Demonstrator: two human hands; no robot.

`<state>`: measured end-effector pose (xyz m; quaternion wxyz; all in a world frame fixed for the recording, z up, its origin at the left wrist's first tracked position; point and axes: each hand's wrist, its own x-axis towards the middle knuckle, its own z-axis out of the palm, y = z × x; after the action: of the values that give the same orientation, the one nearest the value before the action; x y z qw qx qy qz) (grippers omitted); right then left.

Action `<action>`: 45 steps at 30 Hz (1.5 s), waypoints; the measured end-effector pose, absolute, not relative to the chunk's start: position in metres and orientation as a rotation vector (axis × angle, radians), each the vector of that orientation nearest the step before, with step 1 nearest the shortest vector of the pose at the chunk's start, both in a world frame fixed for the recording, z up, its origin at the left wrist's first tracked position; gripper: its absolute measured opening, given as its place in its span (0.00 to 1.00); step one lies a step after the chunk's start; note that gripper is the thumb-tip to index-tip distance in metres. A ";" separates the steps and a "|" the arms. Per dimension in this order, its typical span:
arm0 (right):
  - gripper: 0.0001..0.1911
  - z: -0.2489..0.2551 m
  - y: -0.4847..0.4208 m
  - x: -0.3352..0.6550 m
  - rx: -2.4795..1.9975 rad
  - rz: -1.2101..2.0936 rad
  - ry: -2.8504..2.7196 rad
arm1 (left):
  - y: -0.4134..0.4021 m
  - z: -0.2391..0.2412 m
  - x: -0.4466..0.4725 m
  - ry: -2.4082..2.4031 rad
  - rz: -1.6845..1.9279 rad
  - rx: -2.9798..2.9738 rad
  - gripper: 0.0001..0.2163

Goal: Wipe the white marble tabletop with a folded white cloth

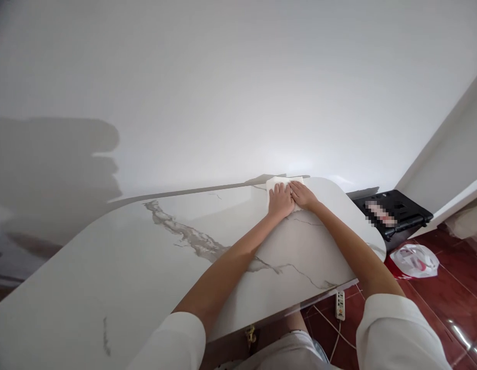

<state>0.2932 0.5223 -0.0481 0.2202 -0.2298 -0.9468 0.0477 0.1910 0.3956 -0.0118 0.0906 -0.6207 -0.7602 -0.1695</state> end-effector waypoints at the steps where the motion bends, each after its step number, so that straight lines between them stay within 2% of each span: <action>1: 0.31 -0.048 0.517 0.297 -0.649 0.128 -2.618 | 0.391 -0.012 0.194 -2.253 -0.503 -1.849 0.23; 23: 0.30 -0.051 0.394 0.360 -0.566 0.034 -2.601 | 0.273 -0.003 0.250 -2.293 -0.412 -1.929 0.25; 35: 0.28 -0.044 0.313 0.403 -0.611 0.050 -2.629 | 0.205 0.008 0.282 -2.251 -0.206 -2.052 0.26; 45: 0.28 -0.042 0.319 0.437 -0.537 0.095 -2.628 | 0.210 0.001 0.305 -2.196 -0.333 -2.153 0.27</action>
<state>0.4374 0.3187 -0.0422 0.2266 -0.1948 -0.9537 0.0343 0.3050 0.2104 0.0013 0.0244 -0.6958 -0.7097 -0.1076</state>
